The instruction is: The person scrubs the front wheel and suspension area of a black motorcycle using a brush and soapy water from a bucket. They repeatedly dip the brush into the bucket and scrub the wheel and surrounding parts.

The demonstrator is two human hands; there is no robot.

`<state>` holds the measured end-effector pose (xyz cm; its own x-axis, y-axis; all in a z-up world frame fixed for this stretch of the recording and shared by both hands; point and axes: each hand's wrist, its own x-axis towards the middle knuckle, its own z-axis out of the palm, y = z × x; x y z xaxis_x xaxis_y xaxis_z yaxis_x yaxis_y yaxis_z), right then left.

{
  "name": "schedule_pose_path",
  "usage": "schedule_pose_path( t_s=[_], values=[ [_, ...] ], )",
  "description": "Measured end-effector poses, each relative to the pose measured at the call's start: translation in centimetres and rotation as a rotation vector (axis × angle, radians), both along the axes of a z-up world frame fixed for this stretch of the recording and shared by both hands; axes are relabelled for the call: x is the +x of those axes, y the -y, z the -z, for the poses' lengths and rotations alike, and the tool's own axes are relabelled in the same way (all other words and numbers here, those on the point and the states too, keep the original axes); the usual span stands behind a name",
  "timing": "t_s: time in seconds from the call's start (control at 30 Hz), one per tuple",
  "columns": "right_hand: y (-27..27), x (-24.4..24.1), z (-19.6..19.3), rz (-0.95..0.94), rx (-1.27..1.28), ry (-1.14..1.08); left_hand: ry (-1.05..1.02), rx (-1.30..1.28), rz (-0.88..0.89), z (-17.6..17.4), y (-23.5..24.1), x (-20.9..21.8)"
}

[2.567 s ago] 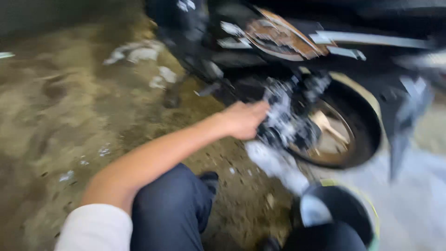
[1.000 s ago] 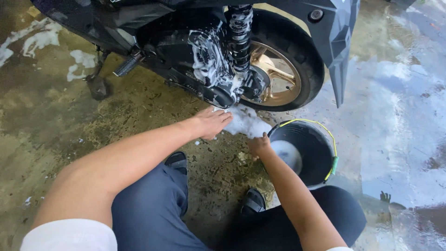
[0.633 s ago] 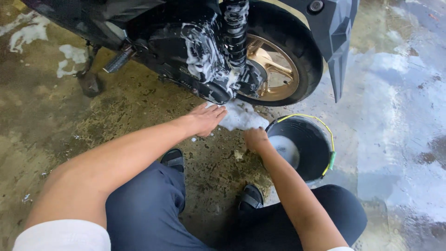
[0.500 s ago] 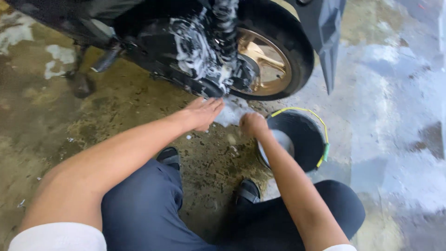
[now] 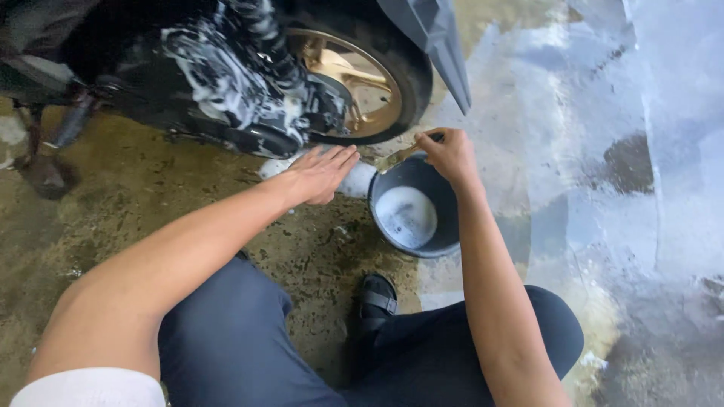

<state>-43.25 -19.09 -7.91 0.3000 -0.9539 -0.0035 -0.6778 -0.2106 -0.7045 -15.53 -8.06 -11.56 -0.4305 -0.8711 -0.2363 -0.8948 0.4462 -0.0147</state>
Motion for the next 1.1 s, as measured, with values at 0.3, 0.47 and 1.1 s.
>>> schedule_pose_path(
  t_s=[0.3, 0.47, 1.1],
  values=[
    [1.8, -3.6, 19.0, 0.029, 0.083, -0.39, -0.06, 0.229, 0.013, -5.8, -0.9, -4.6],
    [-0.5, -4.6, 24.6, -0.168, 0.192, -0.462, -0.02, 0.241, 0.027, -5.8, -0.8, -4.2],
    [2.2, 2.3, 4.5, 0.055, -0.105, -0.441, 0.018, -0.354, 0.041, -2.8, 2.7, -0.7]
  ],
)
